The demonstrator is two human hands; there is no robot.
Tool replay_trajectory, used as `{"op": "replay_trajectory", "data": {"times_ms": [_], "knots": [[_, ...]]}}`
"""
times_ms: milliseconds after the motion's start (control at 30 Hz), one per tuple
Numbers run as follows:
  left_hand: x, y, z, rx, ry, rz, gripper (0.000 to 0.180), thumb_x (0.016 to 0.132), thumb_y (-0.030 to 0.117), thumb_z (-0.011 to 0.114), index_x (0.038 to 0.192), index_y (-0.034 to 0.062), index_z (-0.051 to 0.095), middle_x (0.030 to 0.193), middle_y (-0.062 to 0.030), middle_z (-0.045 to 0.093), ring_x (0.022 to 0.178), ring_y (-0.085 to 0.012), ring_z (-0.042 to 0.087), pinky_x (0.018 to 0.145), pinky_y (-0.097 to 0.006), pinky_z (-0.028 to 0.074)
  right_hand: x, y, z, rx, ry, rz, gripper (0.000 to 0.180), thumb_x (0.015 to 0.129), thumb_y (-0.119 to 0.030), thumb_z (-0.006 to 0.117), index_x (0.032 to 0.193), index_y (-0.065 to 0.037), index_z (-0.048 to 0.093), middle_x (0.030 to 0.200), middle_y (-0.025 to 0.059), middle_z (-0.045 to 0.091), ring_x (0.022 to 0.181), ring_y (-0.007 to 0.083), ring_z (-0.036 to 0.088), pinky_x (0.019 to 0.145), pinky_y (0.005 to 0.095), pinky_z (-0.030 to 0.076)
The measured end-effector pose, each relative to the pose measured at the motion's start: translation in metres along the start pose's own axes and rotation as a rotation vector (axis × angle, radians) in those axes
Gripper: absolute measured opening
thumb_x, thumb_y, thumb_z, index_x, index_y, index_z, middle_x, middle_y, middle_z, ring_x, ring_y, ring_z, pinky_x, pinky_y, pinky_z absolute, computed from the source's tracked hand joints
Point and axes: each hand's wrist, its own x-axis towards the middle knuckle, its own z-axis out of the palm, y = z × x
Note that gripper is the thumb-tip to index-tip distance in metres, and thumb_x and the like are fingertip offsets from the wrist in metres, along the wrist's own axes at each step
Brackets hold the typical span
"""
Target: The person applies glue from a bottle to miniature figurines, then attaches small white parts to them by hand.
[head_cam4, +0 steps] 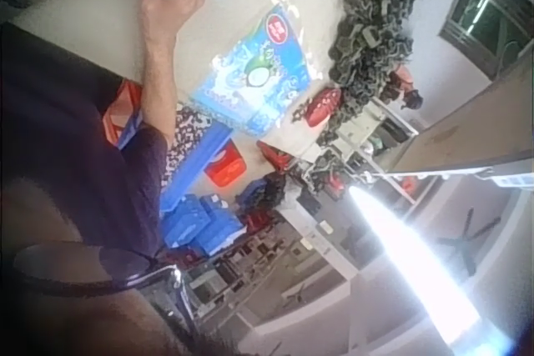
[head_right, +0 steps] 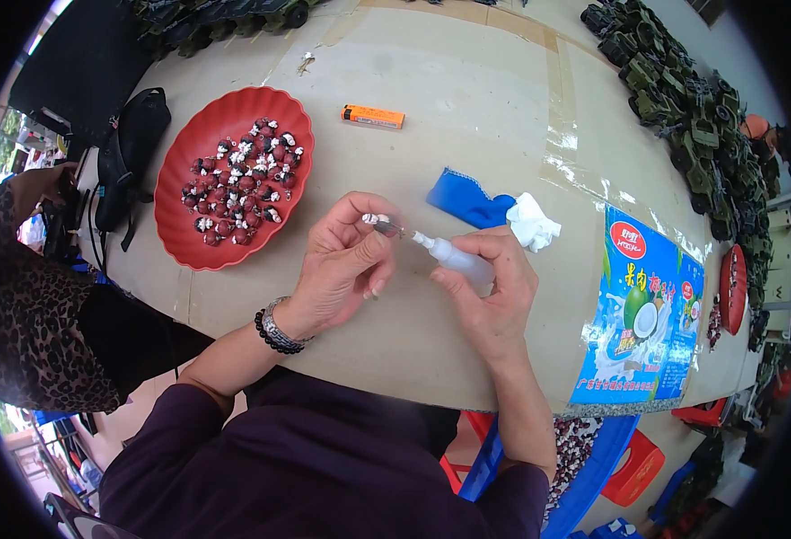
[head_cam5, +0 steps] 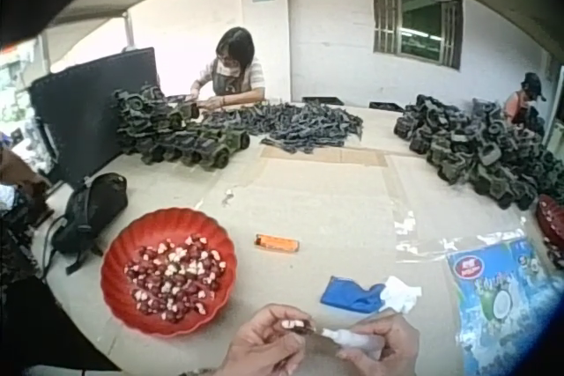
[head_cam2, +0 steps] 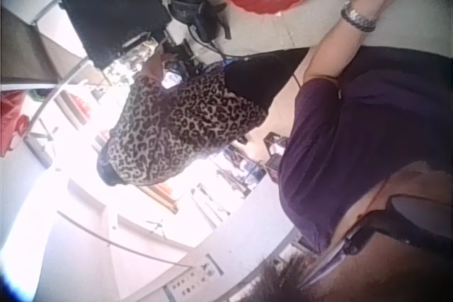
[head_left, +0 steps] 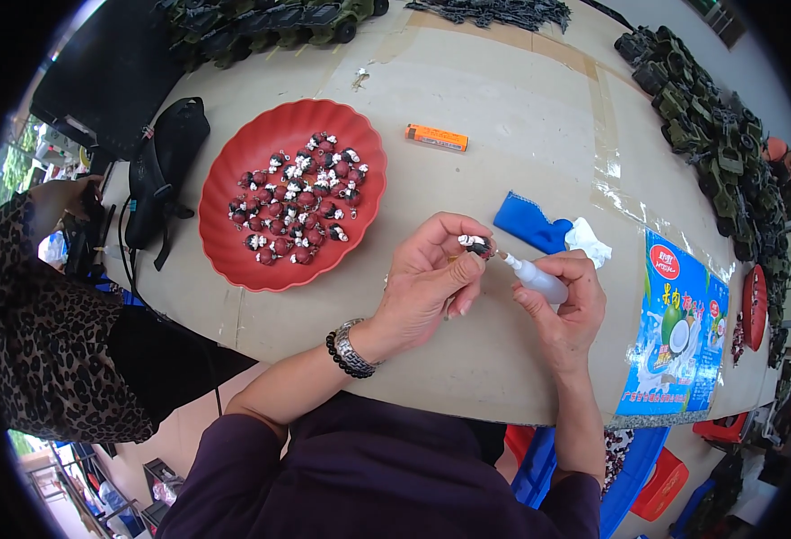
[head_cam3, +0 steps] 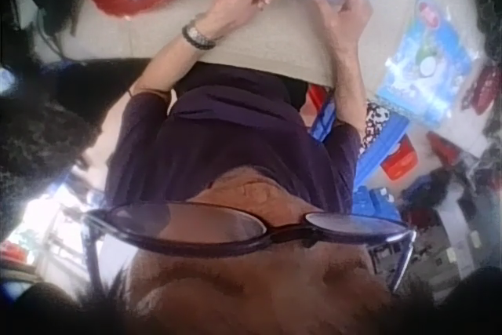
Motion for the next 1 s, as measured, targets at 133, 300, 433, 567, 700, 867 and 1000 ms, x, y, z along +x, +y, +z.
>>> {"op": "replay_trajectory", "data": {"times_ms": [133, 300, 433, 567, 700, 867, 1000], "knots": [[-0.0004, 0.0007, 0.0005, -0.006, 0.003, -0.004, 0.023, 0.092, 0.012, 0.061, 0.110, 0.0037, 0.051, 0.097, -0.0058, 0.059, 0.052, -0.0075, 0.050, 0.042, -0.019, 0.035, 0.0003, -0.0010, -0.0004, -0.011, -0.008, 0.003, 0.031, 0.067, -0.001, 0.079, 0.091, -0.002, 0.058, 0.087, 0.0072, 0.062, 0.078, 0.0184, 0.058, 0.067, 0.0287, 0.045], [0.0001, -0.0002, 0.0000, -0.002, 0.000, 0.003, 0.023, 0.092, 0.012, 0.061, 0.110, 0.0035, 0.050, 0.095, -0.0054, 0.059, 0.051, -0.0075, 0.050, 0.042, -0.020, 0.035, -0.0002, -0.0015, -0.0007, -0.010, 0.003, 0.006, 0.031, 0.067, -0.001, 0.079, 0.091, -0.002, 0.059, 0.087, 0.0073, 0.062, 0.077, 0.0186, 0.058, 0.067, 0.0289, 0.045], [-0.0009, -0.0014, -0.0018, 0.003, -0.027, 0.009, 0.024, 0.094, 0.011, 0.058, 0.115, 0.0031, 0.049, 0.097, -0.0051, 0.057, 0.054, -0.0057, 0.050, 0.044, -0.018, 0.035, 0.0001, -0.0024, -0.0009, -0.030, 0.001, -0.002, 0.031, 0.067, 0.000, 0.079, 0.091, -0.002, 0.059, 0.086, 0.0071, 0.062, 0.077, 0.0182, 0.057, 0.066, 0.0287, 0.045], [-0.0009, -0.0015, -0.0020, 0.003, -0.024, 0.006, 0.024, 0.094, 0.011, 0.058, 0.115, 0.0031, 0.049, 0.098, -0.0051, 0.057, 0.054, -0.0057, 0.049, 0.044, -0.018, 0.035, 0.0000, -0.0026, -0.0007, -0.025, 0.004, 0.001, 0.031, 0.067, 0.000, 0.078, 0.091, -0.002, 0.059, 0.086, 0.0069, 0.061, 0.077, 0.0179, 0.057, 0.066, 0.0285, 0.045], [-0.0008, -0.0008, -0.0013, 0.005, -0.019, -0.003, 0.024, 0.094, 0.011, 0.058, 0.115, 0.0031, 0.049, 0.098, -0.0048, 0.057, 0.054, -0.0056, 0.049, 0.044, -0.018, 0.034, 0.0002, -0.0021, -0.0007, -0.031, 0.004, 0.003, 0.031, 0.067, 0.000, 0.078, 0.090, -0.002, 0.059, 0.086, 0.0069, 0.061, 0.076, 0.0177, 0.057, 0.066, 0.0284, 0.045], [-0.0007, -0.0008, -0.0017, 0.013, -0.017, -0.002, 0.024, 0.094, 0.011, 0.057, 0.115, 0.0031, 0.049, 0.098, -0.0044, 0.057, 0.054, -0.0055, 0.049, 0.044, -0.018, 0.034, 0.0008, -0.0025, -0.0005, -0.023, 0.005, 0.004, 0.030, 0.067, 0.000, 0.078, 0.090, -0.002, 0.058, 0.085, 0.0068, 0.061, 0.076, 0.0177, 0.057, 0.066, 0.0285, 0.045], [-0.0005, -0.0007, -0.0016, 0.021, -0.023, -0.004, 0.024, 0.095, 0.012, 0.057, 0.115, 0.0033, 0.049, 0.098, -0.0042, 0.057, 0.054, -0.0054, 0.050, 0.044, -0.018, 0.034, 0.0009, -0.0009, -0.0007, -0.020, 0.002, -0.007, 0.031, 0.067, 0.000, 0.078, 0.090, -0.002, 0.058, 0.086, 0.0070, 0.061, 0.076, 0.0180, 0.057, 0.066, 0.0289, 0.044]]}}
